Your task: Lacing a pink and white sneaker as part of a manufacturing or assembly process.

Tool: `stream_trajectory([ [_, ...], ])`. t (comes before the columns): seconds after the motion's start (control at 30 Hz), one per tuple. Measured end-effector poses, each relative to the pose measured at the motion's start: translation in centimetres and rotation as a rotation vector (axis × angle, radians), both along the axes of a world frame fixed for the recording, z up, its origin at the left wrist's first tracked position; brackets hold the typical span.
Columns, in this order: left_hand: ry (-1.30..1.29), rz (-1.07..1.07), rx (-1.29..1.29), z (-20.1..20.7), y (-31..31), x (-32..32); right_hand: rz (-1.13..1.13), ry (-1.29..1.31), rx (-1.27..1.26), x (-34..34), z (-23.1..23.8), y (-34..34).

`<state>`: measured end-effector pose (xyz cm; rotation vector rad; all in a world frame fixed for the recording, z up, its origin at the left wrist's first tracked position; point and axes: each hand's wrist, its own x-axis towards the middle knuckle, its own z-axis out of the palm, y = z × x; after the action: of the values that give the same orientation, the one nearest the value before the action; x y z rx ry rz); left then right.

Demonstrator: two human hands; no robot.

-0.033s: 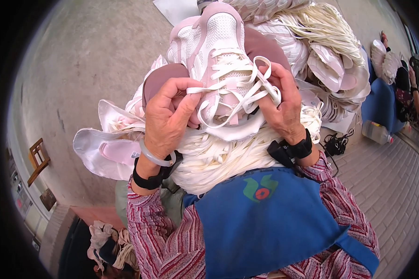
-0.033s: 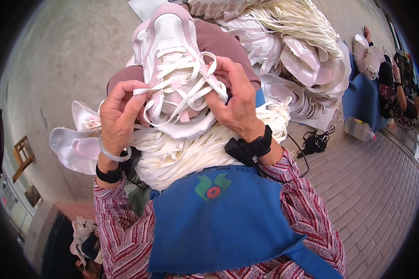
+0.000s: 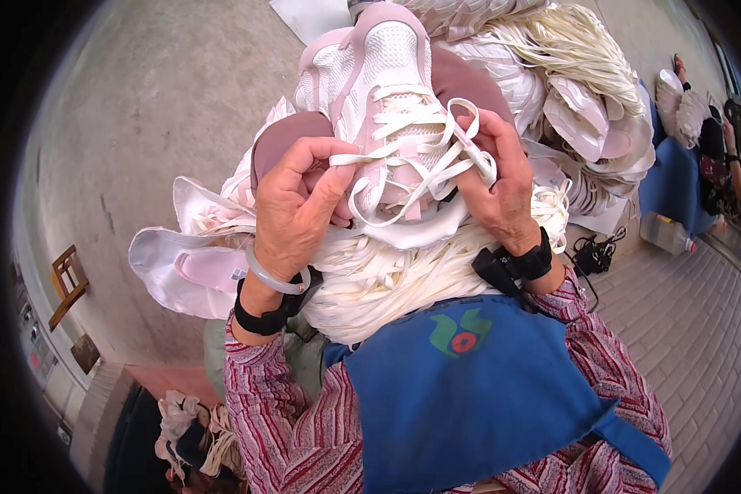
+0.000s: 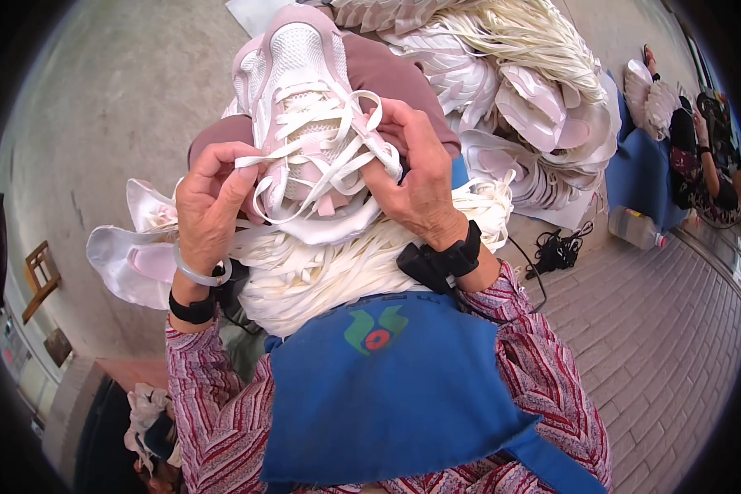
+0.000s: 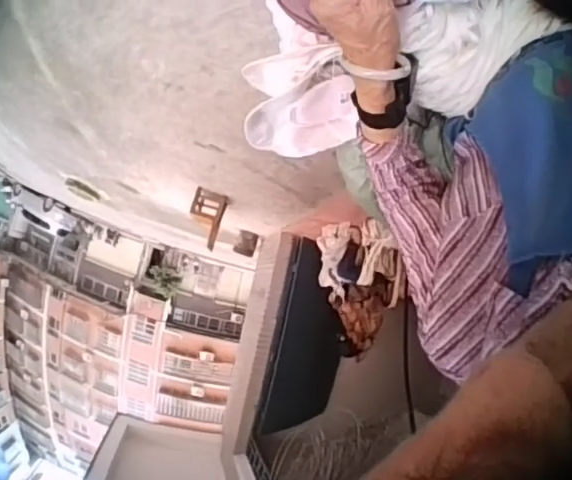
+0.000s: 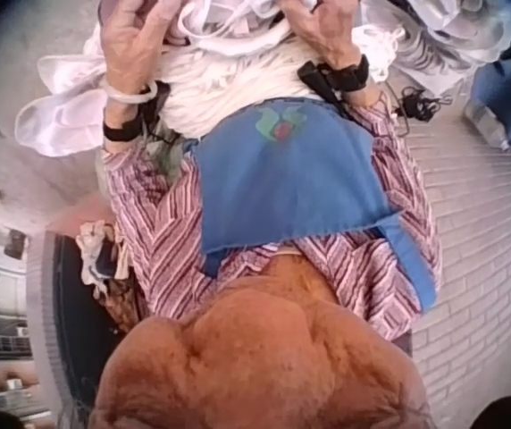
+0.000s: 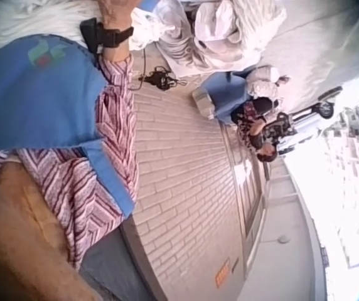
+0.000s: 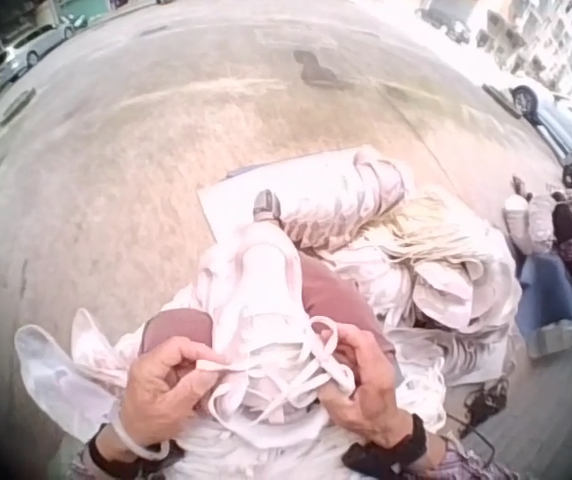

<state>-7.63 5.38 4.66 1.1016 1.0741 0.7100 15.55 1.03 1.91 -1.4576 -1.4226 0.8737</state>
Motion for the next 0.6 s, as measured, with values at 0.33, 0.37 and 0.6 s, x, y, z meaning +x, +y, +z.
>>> stream_trajectory([
  [0.33,-0.005,-0.050,0.015,0.2,0.0,0.0,-0.001,0.003,0.016,0.3,-0.3,-0.2],
  [0.37,-0.002,-0.024,0.000,-0.1,0.0,0.0,-0.001,0.004,0.017,0.3,-0.3,-0.3],
  [0.6,-0.067,0.182,0.055,0.9,-0.5,1.0,-0.010,0.005,-0.007,0.3,-0.5,-0.3],
])
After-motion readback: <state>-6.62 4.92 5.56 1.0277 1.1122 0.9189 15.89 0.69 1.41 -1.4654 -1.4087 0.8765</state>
